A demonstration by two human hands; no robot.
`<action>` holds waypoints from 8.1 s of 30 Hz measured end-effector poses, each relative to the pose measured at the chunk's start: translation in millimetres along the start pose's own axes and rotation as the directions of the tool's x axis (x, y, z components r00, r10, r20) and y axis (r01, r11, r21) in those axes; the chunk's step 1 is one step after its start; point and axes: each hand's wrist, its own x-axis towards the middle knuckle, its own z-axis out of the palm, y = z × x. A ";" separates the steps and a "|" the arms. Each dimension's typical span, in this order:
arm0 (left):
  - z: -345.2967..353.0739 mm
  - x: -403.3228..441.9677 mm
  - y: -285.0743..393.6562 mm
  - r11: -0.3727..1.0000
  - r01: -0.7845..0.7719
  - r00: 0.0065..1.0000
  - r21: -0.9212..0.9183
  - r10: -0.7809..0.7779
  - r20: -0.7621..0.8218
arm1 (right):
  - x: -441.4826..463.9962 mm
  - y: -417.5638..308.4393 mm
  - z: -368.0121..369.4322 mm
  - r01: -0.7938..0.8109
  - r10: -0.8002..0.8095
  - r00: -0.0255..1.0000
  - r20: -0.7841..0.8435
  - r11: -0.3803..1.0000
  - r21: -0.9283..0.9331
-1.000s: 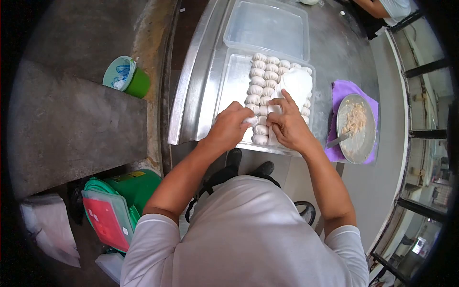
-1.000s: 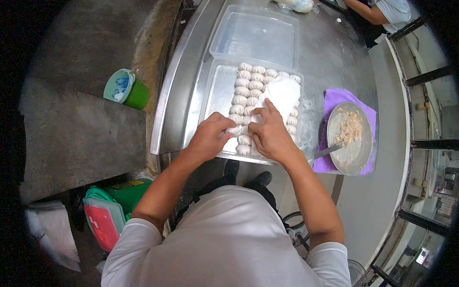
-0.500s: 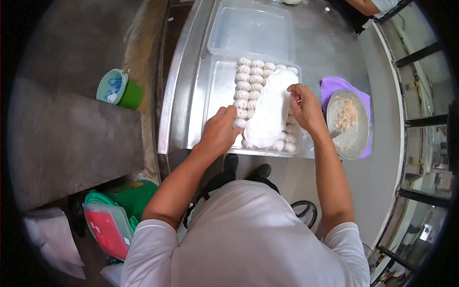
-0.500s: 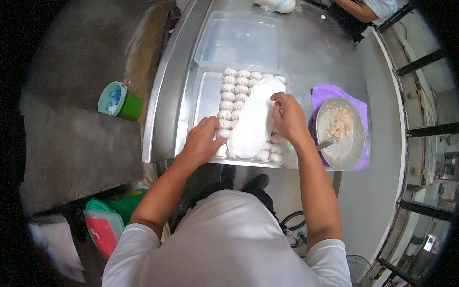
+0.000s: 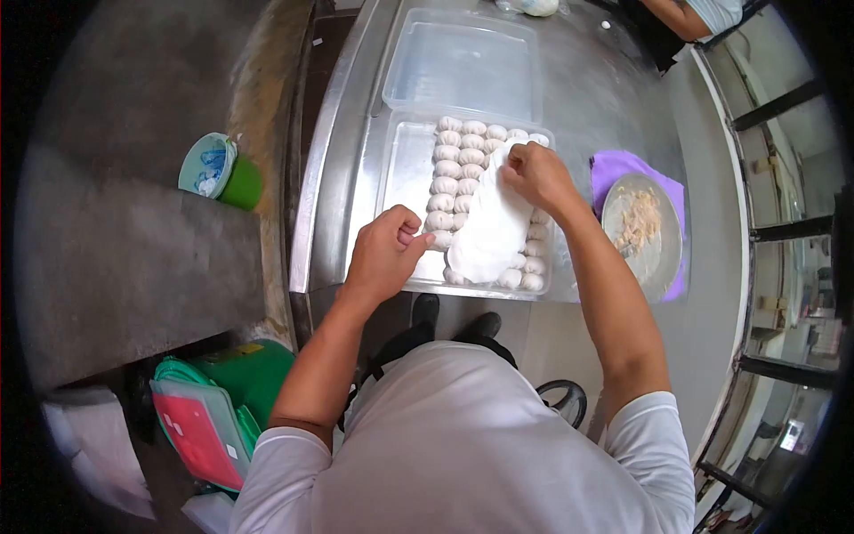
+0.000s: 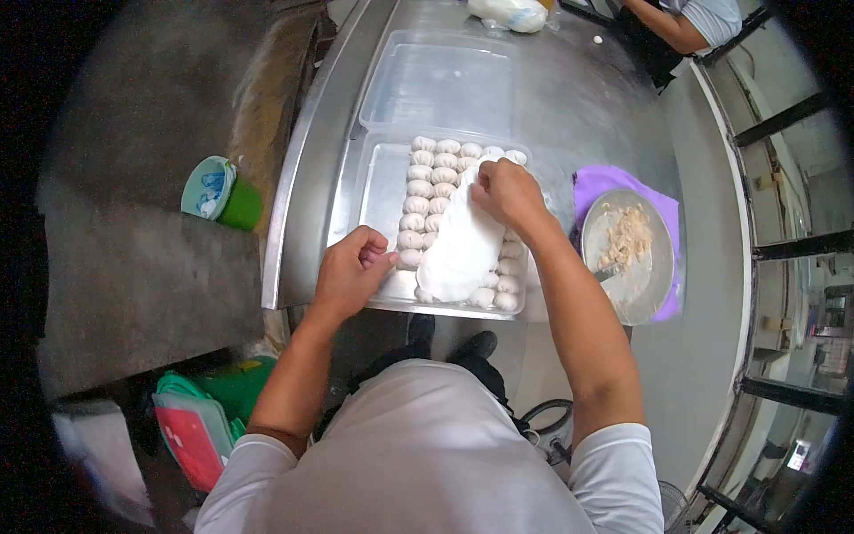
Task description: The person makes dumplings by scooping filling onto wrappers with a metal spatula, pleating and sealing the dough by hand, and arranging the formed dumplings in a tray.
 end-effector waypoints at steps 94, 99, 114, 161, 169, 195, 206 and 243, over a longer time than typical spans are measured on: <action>75.8 42.8 19.3 0.676 0.254 0.950 -0.692 -0.041 0.309 | -91.7 -20.8 24.3 -0.124 0.140 0.987 0.078 0.354 0.927; 75.0 40.7 15.2 0.633 0.330 0.935 -0.700 -0.116 0.336 | -96.5 -13.9 26.0 -0.187 0.180 0.973 0.148 0.225 0.956; 75.3 36.3 14.6 0.548 0.378 0.924 -0.746 -0.177 0.338 | -101.8 -14.6 33.9 -0.168 0.237 0.964 0.123 0.178 0.970; 61.6 26.1 51.4 0.935 -0.334 0.933 -0.116 0.346 0.101 | -107.6 -29.8 27.1 -0.118 0.161 0.985 0.065 0.349 0.930; 18.8 42.5 43.3 0.783 0.160 0.979 -0.601 -0.046 0.200 | -112.5 -22.9 21.0 -0.126 0.103 0.986 0.133 -0.070 0.990; 56.8 35.4 3.9 0.512 0.331 0.935 -0.793 -0.064 0.349 | -108.1 -29.7 47.6 -0.001 0.314 0.892 -0.325 0.721 0.693; 66.4 35.0 7.4 0.694 0.221 0.943 -0.685 0.028 0.332 | -113.2 -33.9 39.0 -0.112 0.241 0.970 0.016 0.392 0.913; 64.9 33.1 10.3 0.646 0.319 0.933 -0.693 -0.086 0.349 | -111.5 -27.9 39.8 -0.146 0.215 0.974 0.077 0.327 0.934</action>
